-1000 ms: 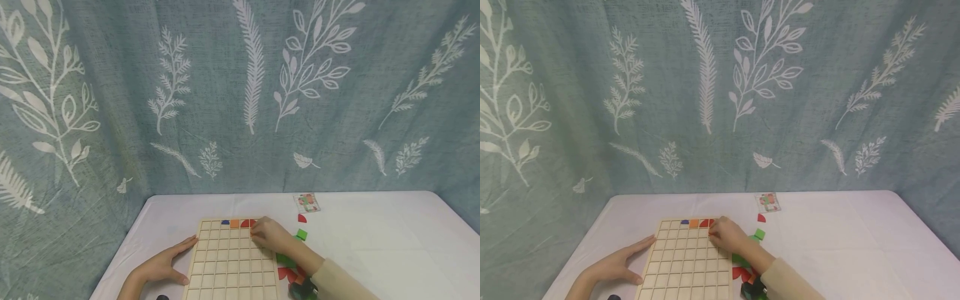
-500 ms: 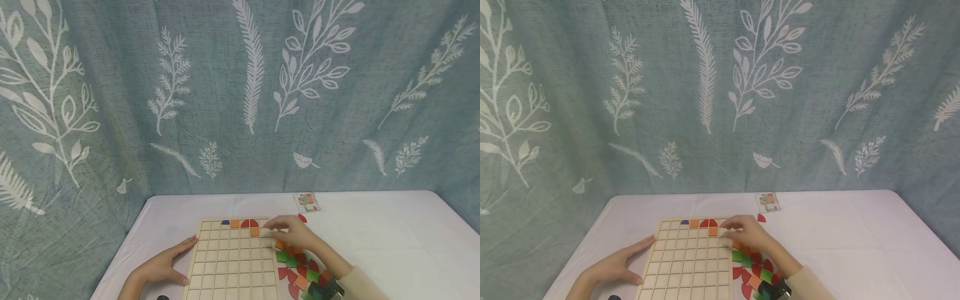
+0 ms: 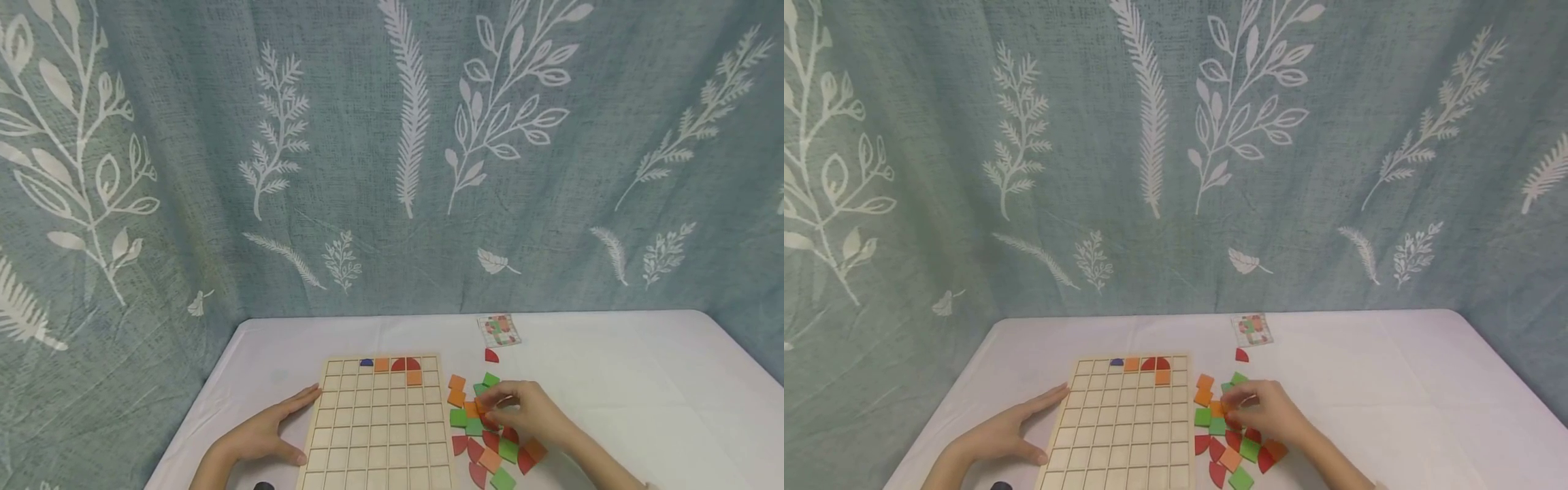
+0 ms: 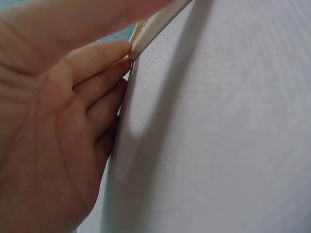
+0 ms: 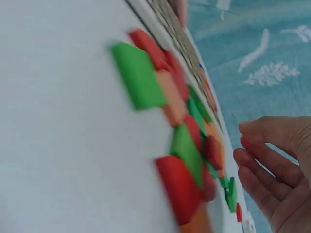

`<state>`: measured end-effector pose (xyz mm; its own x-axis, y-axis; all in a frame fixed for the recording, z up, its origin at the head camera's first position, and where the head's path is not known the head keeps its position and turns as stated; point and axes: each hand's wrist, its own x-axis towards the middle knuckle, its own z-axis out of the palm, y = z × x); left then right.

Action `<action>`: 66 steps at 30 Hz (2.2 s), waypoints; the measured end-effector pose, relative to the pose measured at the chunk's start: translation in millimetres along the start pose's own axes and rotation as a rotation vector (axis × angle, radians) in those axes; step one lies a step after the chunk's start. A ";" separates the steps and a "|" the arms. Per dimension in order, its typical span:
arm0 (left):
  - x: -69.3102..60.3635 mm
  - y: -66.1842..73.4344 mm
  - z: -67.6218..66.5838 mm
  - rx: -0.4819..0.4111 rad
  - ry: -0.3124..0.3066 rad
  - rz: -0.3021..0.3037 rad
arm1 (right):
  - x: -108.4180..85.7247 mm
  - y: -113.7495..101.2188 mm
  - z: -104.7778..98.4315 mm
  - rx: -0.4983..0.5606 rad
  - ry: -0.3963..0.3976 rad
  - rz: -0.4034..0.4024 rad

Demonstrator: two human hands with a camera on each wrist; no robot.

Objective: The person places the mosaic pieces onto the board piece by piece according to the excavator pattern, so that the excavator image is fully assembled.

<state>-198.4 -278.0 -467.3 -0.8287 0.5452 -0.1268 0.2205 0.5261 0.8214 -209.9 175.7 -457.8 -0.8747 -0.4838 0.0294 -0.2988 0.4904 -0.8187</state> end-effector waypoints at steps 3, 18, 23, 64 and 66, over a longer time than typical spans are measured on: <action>-0.5 0.1 -0.7 0.010 0.006 -0.005 | -13.6 0.3 3.1 0.023 -0.040 -0.046; -0.9 0.7 -2.2 0.001 -0.002 -0.007 | -34.4 1.2 23.1 0.044 -0.250 -0.367; 0.0 0.1 -1.3 0.027 -0.005 0.010 | -32.7 0.7 22.2 0.021 -0.305 -0.325; -1.2 1.0 -1.3 0.023 -0.002 0.043 | -34.8 -5.9 20.5 -0.093 -0.297 -0.228; -1.4 1.5 -1.5 0.020 -0.002 0.033 | -34.2 -5.1 20.2 -0.053 -0.290 -0.199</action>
<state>-197.8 -279.0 -465.0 -0.8198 0.5636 -0.1013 0.2573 0.5207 0.8141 -170.8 175.1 -466.1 -0.6551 -0.7554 0.0147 -0.4781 0.3994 -0.7822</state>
